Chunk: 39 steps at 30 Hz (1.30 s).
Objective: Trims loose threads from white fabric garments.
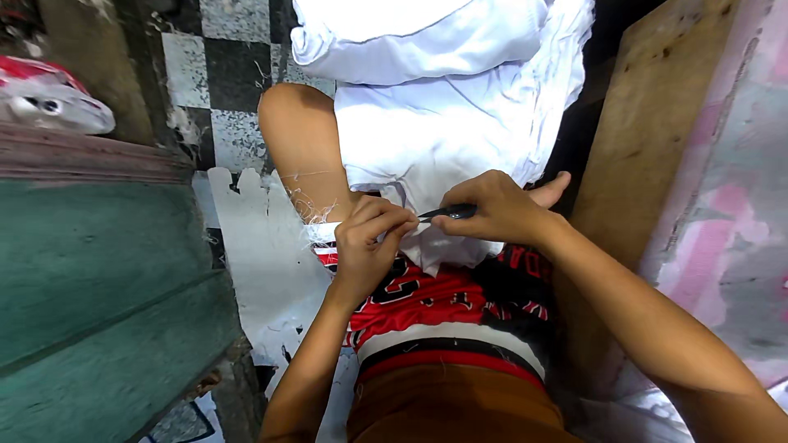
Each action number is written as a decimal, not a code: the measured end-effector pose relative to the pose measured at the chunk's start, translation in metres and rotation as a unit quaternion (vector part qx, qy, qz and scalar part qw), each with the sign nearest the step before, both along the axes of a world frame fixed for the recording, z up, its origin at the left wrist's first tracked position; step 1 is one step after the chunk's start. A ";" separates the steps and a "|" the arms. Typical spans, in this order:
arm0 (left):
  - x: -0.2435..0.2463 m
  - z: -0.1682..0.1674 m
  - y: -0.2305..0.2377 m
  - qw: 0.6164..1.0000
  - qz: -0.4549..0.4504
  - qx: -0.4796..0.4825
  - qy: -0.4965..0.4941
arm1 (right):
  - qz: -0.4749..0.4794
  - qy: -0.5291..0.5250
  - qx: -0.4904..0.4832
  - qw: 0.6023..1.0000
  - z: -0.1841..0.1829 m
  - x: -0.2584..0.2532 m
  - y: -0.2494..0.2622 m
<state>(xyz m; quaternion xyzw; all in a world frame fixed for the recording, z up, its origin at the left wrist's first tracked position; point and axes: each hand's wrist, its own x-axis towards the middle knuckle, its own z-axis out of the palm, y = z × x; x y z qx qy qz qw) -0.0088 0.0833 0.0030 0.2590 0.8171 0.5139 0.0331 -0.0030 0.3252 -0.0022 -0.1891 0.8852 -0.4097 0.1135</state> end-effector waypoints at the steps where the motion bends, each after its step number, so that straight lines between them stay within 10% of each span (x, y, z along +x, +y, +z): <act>1: 0.000 0.000 0.000 1.000 0.000 0.001 -0.001 | -0.002 -0.003 -0.007 1.000 -0.001 0.000 0.000; 27: -0.007 0.011 -0.001 0.999 0.021 0.021 -0.037 | 0.075 0.129 0.150 0.977 0.035 -0.020 -0.019; 33: -0.010 0.020 -0.026 0.973 0.133 -0.165 0.087 | -0.006 0.106 0.062 0.992 0.030 -0.010 -0.001; 39: 0.012 0.000 -0.010 0.989 -0.020 -0.121 0.084 | -0.045 0.087 -0.001 0.995 -0.002 0.020 -0.002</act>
